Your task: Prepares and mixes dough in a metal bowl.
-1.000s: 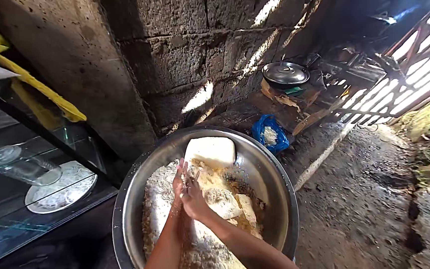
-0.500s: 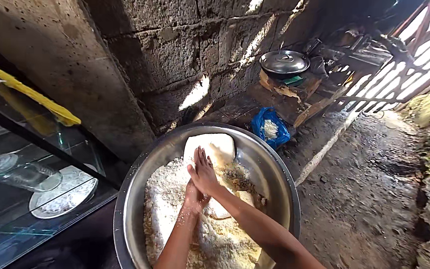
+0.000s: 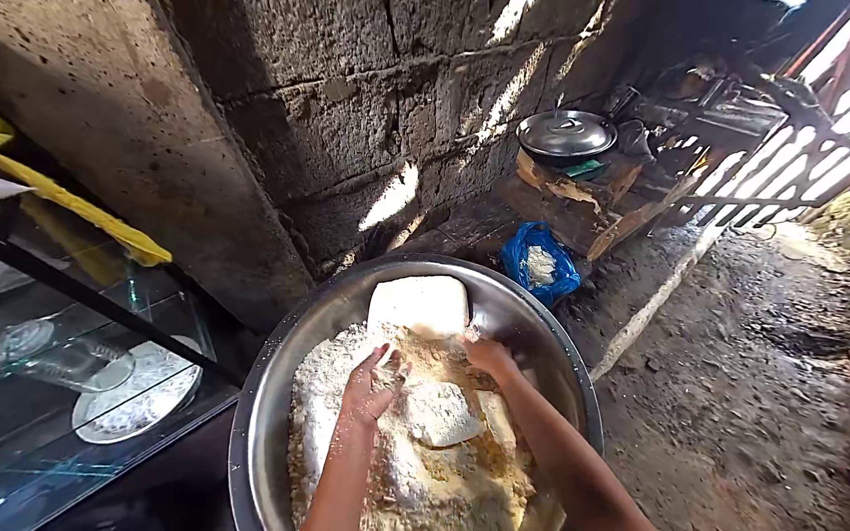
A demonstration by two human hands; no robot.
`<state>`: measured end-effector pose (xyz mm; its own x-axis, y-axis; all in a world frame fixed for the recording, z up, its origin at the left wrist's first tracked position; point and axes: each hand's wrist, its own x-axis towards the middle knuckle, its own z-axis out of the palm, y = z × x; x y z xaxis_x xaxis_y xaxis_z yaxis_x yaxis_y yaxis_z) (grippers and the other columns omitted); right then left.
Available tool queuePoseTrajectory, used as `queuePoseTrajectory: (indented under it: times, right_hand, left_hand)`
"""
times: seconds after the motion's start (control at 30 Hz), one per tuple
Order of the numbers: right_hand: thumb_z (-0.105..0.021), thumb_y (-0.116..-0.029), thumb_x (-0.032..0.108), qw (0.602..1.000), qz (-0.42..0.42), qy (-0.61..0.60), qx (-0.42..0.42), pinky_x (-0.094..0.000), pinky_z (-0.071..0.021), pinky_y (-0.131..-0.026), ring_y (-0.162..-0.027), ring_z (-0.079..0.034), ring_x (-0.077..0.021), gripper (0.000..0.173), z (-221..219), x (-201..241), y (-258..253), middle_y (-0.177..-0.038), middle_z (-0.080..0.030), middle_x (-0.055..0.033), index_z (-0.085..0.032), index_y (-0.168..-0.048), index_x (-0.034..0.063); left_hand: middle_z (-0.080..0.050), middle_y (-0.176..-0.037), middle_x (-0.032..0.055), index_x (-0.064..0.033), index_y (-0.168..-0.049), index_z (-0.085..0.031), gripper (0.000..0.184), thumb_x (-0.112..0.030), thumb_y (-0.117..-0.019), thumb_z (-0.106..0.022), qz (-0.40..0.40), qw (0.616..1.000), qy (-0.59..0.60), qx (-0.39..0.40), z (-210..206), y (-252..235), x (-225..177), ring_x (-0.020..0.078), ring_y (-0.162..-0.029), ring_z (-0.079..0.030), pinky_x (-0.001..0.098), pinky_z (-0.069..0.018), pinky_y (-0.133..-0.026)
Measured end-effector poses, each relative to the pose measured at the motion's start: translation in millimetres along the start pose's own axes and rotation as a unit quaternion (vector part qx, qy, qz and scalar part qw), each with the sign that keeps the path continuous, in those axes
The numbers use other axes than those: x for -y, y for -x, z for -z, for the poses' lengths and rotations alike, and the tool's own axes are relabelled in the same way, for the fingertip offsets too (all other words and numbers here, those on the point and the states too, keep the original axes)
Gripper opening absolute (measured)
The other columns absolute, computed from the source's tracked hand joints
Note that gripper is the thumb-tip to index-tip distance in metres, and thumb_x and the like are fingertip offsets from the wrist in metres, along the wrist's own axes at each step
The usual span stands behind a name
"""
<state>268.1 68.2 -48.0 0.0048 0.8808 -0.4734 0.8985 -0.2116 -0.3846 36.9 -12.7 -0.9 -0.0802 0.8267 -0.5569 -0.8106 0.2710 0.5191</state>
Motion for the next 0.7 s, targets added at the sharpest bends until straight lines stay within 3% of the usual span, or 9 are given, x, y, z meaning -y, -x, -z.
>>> queuePoseTrajectory:
  times: [0.07,0.17,0.23,0.33,0.4,0.5,0.57,0.63,0.7]
  right_hand:
    - [-0.034,-0.1069,0.058,0.998,-0.001,-0.061,0.013,-0.0647,-0.0391,-0.111,-0.136,-0.05,-0.0454,0.075,-23,-2,-12,-0.145,-0.052,-0.0307,-0.05,-0.144,-0.0049]
    - [-0.055,-0.1013,0.055,0.968,0.061,-0.241,0.018,-0.059,-0.0409,-0.112,-0.133,-0.055,-0.0392,0.071,-56,36,-32,-0.14,-0.058,-0.0261,-0.051,-0.146,0.0005]
    - [-0.068,-0.0978,0.035,0.94,0.13,-0.311,0.052,-0.0512,-0.0473,-0.109,-0.126,-0.061,-0.0305,0.058,-64,56,-35,-0.136,-0.062,-0.0202,-0.052,-0.145,0.0052]
    - [-0.068,-0.0929,0.006,0.877,0.228,-0.413,0.095,-0.0405,-0.0537,-0.095,-0.108,-0.064,-0.0212,0.041,-54,74,-12,-0.123,-0.064,-0.0172,-0.059,-0.133,0.0008]
    - [-0.066,-0.0971,0.011,0.881,0.241,-0.4,0.074,-0.0382,-0.0541,-0.093,-0.105,-0.065,-0.019,0.036,-45,90,13,-0.119,-0.067,-0.0161,-0.061,-0.131,-0.0006]
    - [-0.065,-0.1005,0.032,0.908,0.24,-0.343,-0.02,-0.0446,-0.0534,-0.094,-0.1,-0.068,-0.0233,0.038,-43,113,37,-0.106,-0.071,-0.0167,-0.069,-0.113,-0.0029]
    - [-0.061,-0.1011,0.041,0.909,0.254,-0.32,-0.087,-0.0472,-0.0507,-0.084,-0.086,-0.064,-0.0245,0.043,-53,125,46,-0.088,-0.067,-0.014,-0.07,-0.096,-0.0012]
    - [-0.053,-0.1036,0.04,0.897,0.286,-0.313,-0.124,-0.0511,-0.049,-0.099,-0.106,-0.064,-0.0323,0.047,-62,138,66,-0.108,-0.069,-0.0203,-0.069,-0.113,-0.0029]
    - [-0.041,-0.1081,0.034,0.904,0.316,-0.277,-0.079,-0.0517,-0.0291,-0.122,-0.142,-0.043,-0.039,0.056,-59,151,105,-0.148,-0.049,-0.0275,-0.051,-0.145,-0.0068]
  left_hand:
    - [-0.06,-0.098,0.009,-0.0049,-0.126,-0.051,0.022,-0.012,-0.1061,-0.044,-0.032,0.997,0.047,-0.043,0,-7,-7,0.0174,-0.083,-0.064,0.0305,-0.0577,-0.076]
    - [-0.064,-0.121,0.0153,0.0052,-0.137,-0.047,0.034,0.008,-0.1036,-0.041,-0.139,0.99,-0.008,-0.005,8,-12,-4,0.0163,-0.102,-0.067,0.0271,-0.055,-0.092]
    - [-0.071,-0.106,0.0148,0.0082,-0.123,-0.057,0.022,0.006,-0.1026,-0.05,-0.228,0.969,-0.088,-0.024,13,-16,-3,0.0162,-0.089,-0.072,0.0288,-0.0603,-0.082]
    - [-0.068,-0.083,0.0079,0.0051,-0.112,-0.06,0.02,-0.012,-0.1075,-0.051,-0.253,0.957,-0.123,-0.072,14,-26,-9,0.0128,-0.07,-0.069,0.0277,-0.0607,-0.067]
    - [-0.068,-0.089,0.0085,0.0035,-0.114,-0.06,0.036,-0.028,-0.1114,-0.042,-0.235,0.957,-0.137,-0.099,14,-27,-11,0.0157,-0.077,-0.068,0.0322,-0.0591,-0.073]
    - [-0.064,-0.129,0.0107,-0.0066,-0.139,-0.056,0.049,-0.042,-0.1115,-0.034,-0.15,0.98,-0.125,-0.033,10,-16,-12,0.0204,-0.113,-0.062,0.0419,-0.0521,-0.096]
    - [-0.066,-0.122,0.0077,-0.0145,-0.138,-0.057,0.051,-0.051,-0.1085,-0.035,-0.095,0.992,-0.084,-0.01,3,-10,-8,0.0194,-0.106,-0.065,0.0427,-0.0546,-0.088]
    - [-0.068,-0.114,0.0052,-0.0142,-0.138,-0.054,0.053,-0.051,-0.1096,-0.028,-0.092,0.994,-0.049,0.03,0,-6,-5,0.0147,-0.099,-0.067,0.0364,-0.0564,-0.082]
    - [-0.063,-0.12,0.0065,-0.0063,-0.146,-0.044,0.049,-0.036,-0.1133,-0.021,-0.14,0.987,-0.036,0.065,-7,11,-8,0.0089,-0.103,-0.062,0.028,-0.0527,-0.089]
